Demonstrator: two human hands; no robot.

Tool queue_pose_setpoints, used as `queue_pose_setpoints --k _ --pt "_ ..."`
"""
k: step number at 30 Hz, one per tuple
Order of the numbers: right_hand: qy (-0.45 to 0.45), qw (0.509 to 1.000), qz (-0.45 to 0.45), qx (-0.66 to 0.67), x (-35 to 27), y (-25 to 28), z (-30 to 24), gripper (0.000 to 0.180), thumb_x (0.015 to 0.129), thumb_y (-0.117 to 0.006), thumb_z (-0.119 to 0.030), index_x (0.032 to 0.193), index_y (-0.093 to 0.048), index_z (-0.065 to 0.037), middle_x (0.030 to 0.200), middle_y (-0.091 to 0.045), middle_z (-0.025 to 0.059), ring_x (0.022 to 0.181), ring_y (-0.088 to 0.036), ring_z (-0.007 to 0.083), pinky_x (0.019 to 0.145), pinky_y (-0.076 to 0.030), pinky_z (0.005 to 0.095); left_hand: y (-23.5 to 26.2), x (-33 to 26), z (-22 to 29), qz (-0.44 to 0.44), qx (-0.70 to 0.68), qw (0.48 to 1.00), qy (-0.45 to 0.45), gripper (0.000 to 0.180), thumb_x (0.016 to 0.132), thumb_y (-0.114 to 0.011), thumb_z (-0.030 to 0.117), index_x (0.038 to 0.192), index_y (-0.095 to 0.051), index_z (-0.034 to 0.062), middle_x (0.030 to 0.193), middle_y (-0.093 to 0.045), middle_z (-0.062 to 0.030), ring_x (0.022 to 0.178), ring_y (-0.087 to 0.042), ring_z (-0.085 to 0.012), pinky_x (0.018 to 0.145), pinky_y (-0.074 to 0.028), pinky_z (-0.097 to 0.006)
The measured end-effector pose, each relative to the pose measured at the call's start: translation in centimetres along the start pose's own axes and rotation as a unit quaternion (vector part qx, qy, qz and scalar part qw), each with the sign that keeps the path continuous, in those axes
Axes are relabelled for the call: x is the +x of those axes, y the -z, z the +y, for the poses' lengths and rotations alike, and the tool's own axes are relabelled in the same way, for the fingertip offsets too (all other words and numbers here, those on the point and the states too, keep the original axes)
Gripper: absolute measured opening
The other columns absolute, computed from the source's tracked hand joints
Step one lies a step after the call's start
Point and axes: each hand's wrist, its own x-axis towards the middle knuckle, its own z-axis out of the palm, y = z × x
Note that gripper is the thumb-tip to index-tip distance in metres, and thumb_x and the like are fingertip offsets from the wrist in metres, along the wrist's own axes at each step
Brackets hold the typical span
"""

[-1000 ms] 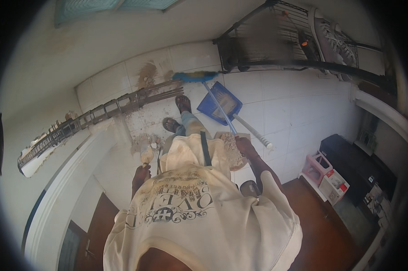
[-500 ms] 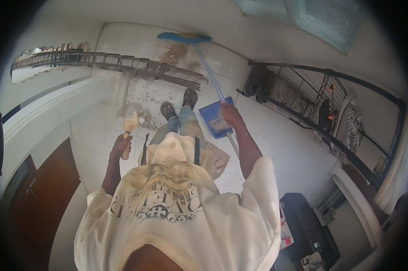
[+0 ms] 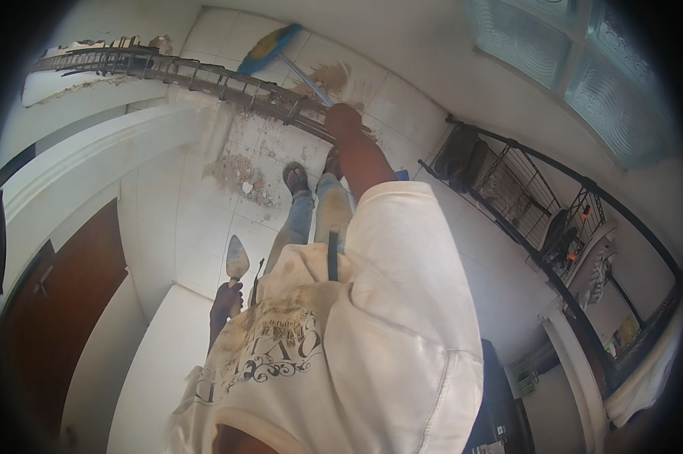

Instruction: The person sweeps construction debris on a tiled floor using a broom and dustpan, then scoops the debris into a shallow tray. The person continues sweeping and collecting debris into the dustpan and tray throughout the clip.

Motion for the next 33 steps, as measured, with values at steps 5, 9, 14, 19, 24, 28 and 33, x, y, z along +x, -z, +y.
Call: queue_pose_setpoints --k 5,9,14,19,24,28,33 --pt "-0.083 0.995 0.003 -0.049 -6.3 -0.3 12.4 0.051 0.092 -0.030 -0.038 0.096 -0.061 0.002 0.101 -0.059 0.0239 0.098 -0.056 0.0365 0.085 -0.043 0.0449 -1.5 0.3 0.3 -0.035 -0.005 0.999 -0.021 0.026 0.077 -0.059 0.020 0.091 -0.049 -0.0003 0.066 -0.051 -0.0065 0.049 -0.051 -0.0164 0.043 -0.045 -0.031" --pt "-0.166 0.984 -0.042 -0.045 -13.4 -1.6 19.2 0.055 0.091 -0.031 -0.042 0.099 -0.058 0.005 0.100 -0.059 0.0261 0.096 -0.056 0.0398 0.084 -0.043 0.0460 -1.9 0.7 2.2 -0.042 0.069 0.993 -0.081 0.029 0.079 -0.058 0.021 0.095 -0.049 -0.0010 0.067 -0.053 -0.0071 0.051 -0.052 -0.0167 0.043 -0.045 -0.031" --pt "-0.250 0.966 -0.041 -0.054 -19.7 -5.0 23.8 0.054 0.090 -0.032 -0.045 0.100 -0.058 0.002 0.103 -0.058 0.0243 0.100 -0.056 0.0366 0.082 -0.045 0.0450 0.0 1.5 2.5 -0.056 0.008 0.996 -0.062 0.026 0.080 -0.058 0.021 0.094 -0.046 0.0040 0.064 -0.051 -0.0042 0.048 -0.051 -0.0139 0.042 -0.045 -0.030" --pt "-0.262 0.964 -0.037 -0.007 -26.5 -13.7 26.9 0.062 0.091 -0.031 -0.047 0.092 -0.055 0.011 0.086 -0.059 0.0304 0.081 -0.061 0.0423 0.070 -0.049 0.0472 2.5 4.6 0.8 -0.049 0.054 0.995 -0.070 0.025 0.079 -0.059 0.020 0.092 -0.044 0.0043 0.066 -0.050 -0.0044 0.046 -0.049 -0.0140 0.040 -0.044 -0.030" --pt "-0.269 0.955 -0.051 0.117 -33.3 -23.2 25.2 0.067 0.091 -0.028 -0.049 0.084 -0.055 0.012 0.067 -0.060 0.0238 0.052 -0.060 0.0337 0.046 -0.049 0.0408 5.1 8.1 -0.6 -0.079 0.176 0.978 -0.081 0.025 0.078 -0.059 0.020 0.091 -0.045 0.0032 0.065 -0.049 -0.0048 0.047 -0.049 -0.0151 0.041 -0.044 -0.031" --pt "-0.243 0.959 0.069 0.127 -38.9 -27.8 21.1 0.058 0.091 -0.033 -0.045 0.081 -0.055 0.007 0.070 -0.059 0.0268 0.062 -0.060 0.0410 0.056 -0.049 0.0455 7.6 9.1 -2.0 -0.077 0.175 0.975 -0.116 0.025 0.078 -0.058 0.019 0.091 -0.045 0.0021 0.064 -0.049 -0.0049 0.046 -0.050 -0.0159 0.040 -0.044 -0.031" --pt "-0.348 0.925 0.096 0.116 -44.6 -30.4 18.1 0.051 0.091 -0.034 -0.044 0.088 -0.053 0.004 0.076 -0.060 0.0266 0.074 -0.060 0.0420 0.066 -0.049 0.0486 9.7 10.3 -3.0 -0.052 0.207 0.971 -0.109 0.024 0.079 -0.057 0.019 0.092 -0.044 0.0028 0.065 -0.048 -0.0050 0.048 -0.050 -0.0154 0.041 -0.045 -0.031"
